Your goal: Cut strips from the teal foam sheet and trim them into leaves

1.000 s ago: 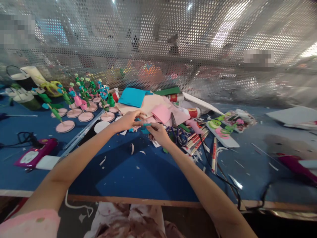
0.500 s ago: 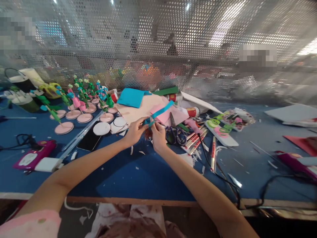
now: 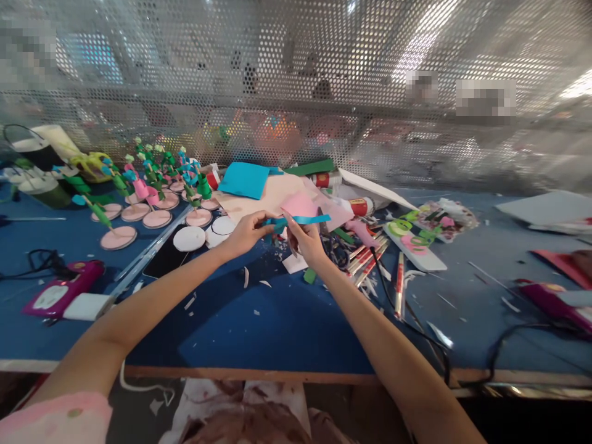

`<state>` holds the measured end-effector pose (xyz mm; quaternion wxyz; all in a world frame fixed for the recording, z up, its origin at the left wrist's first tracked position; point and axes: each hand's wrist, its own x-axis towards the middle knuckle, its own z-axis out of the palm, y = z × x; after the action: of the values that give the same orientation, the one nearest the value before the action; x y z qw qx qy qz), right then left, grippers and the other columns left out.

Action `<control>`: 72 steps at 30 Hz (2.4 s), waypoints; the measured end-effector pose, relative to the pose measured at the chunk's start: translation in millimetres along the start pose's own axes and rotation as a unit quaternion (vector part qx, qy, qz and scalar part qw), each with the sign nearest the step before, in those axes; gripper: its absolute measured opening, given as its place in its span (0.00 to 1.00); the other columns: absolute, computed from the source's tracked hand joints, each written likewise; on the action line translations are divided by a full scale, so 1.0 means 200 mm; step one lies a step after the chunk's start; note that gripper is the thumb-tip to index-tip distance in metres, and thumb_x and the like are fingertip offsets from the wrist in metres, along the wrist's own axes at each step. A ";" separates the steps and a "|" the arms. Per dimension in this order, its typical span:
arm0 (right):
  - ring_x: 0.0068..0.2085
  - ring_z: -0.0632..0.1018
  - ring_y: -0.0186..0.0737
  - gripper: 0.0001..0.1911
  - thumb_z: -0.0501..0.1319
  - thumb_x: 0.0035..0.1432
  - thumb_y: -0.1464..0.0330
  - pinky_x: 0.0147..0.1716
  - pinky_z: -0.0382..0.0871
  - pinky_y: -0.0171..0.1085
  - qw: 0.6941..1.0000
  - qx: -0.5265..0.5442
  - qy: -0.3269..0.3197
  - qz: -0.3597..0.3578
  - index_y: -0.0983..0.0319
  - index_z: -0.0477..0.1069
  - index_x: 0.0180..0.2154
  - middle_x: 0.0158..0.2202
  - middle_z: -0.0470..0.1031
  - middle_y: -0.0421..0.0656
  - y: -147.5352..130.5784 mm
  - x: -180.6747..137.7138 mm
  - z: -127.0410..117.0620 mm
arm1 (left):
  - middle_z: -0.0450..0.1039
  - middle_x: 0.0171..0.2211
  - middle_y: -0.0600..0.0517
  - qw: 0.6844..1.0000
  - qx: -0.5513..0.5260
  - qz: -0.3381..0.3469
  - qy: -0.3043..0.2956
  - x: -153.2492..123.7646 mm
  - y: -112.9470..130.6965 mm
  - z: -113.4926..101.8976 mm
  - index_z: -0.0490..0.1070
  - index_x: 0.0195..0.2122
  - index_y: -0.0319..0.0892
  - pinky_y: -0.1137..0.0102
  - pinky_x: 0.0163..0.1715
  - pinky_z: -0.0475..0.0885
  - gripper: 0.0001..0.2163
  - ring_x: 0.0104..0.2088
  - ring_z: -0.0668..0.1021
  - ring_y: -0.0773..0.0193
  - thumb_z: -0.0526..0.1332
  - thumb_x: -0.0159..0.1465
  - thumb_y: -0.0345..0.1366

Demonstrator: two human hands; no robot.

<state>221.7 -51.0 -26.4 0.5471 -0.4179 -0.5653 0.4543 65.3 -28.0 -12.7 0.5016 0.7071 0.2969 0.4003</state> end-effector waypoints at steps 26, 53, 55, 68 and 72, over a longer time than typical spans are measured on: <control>0.12 0.59 0.27 0.26 0.61 0.42 0.44 0.10 0.51 0.32 0.999 -0.020 -0.009 -0.026 0.60 0.62 0.19 0.11 0.60 0.34 0.01 -0.04 0.03 | 0.64 0.17 0.56 0.994 0.065 -0.047 -0.076 0.01 0.03 -0.04 0.65 0.23 0.37 0.76 0.20 0.61 0.22 0.19 0.67 0.73 0.58 0.55 0.55; 0.13 0.59 0.29 0.26 0.54 0.52 0.45 0.12 0.51 0.33 0.998 -0.025 0.053 -0.039 0.59 0.57 0.19 0.12 0.58 0.34 0.02 -0.05 0.04 | 0.67 0.15 0.56 0.997 -0.022 -0.074 -0.009 -0.01 -0.03 0.01 0.66 0.23 0.37 0.76 0.19 0.64 0.22 0.17 0.70 0.72 0.62 0.50 0.55; 0.14 0.62 0.29 0.25 0.52 0.52 0.44 0.12 0.53 0.32 0.999 -0.015 0.036 -0.029 0.59 0.60 0.22 0.14 0.61 0.35 0.00 -0.06 0.06 | 0.67 0.16 0.56 0.998 -0.004 -0.061 0.027 0.00 -0.03 0.00 0.66 0.22 0.37 0.75 0.20 0.65 0.21 0.18 0.70 0.71 0.62 0.51 0.53; 0.20 0.67 0.32 0.22 0.52 0.54 0.45 0.16 0.62 0.33 0.998 -0.044 -0.029 -0.040 0.57 0.61 0.34 0.22 0.63 0.37 0.02 -0.05 0.04 | 0.65 0.15 0.56 0.999 0.011 -0.025 -0.027 0.01 -0.02 -0.06 0.66 0.21 0.37 0.76 0.17 0.62 0.21 0.16 0.68 0.73 0.62 0.51 0.54; 0.18 0.65 0.30 0.23 0.50 0.55 0.45 0.16 0.60 0.33 0.995 -0.068 -0.031 -0.067 0.58 0.58 0.29 0.20 0.62 0.37 0.00 -0.05 0.04 | 0.65 0.15 0.56 0.999 0.041 -0.015 -0.030 0.01 -0.02 -0.07 0.67 0.21 0.37 0.76 0.18 0.61 0.21 0.17 0.68 0.72 0.60 0.53 0.54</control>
<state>213.3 -61.7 -29.7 0.5289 -0.4010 -0.6381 0.3901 54.4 -18.5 -14.3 0.4868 0.7341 0.3090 0.3588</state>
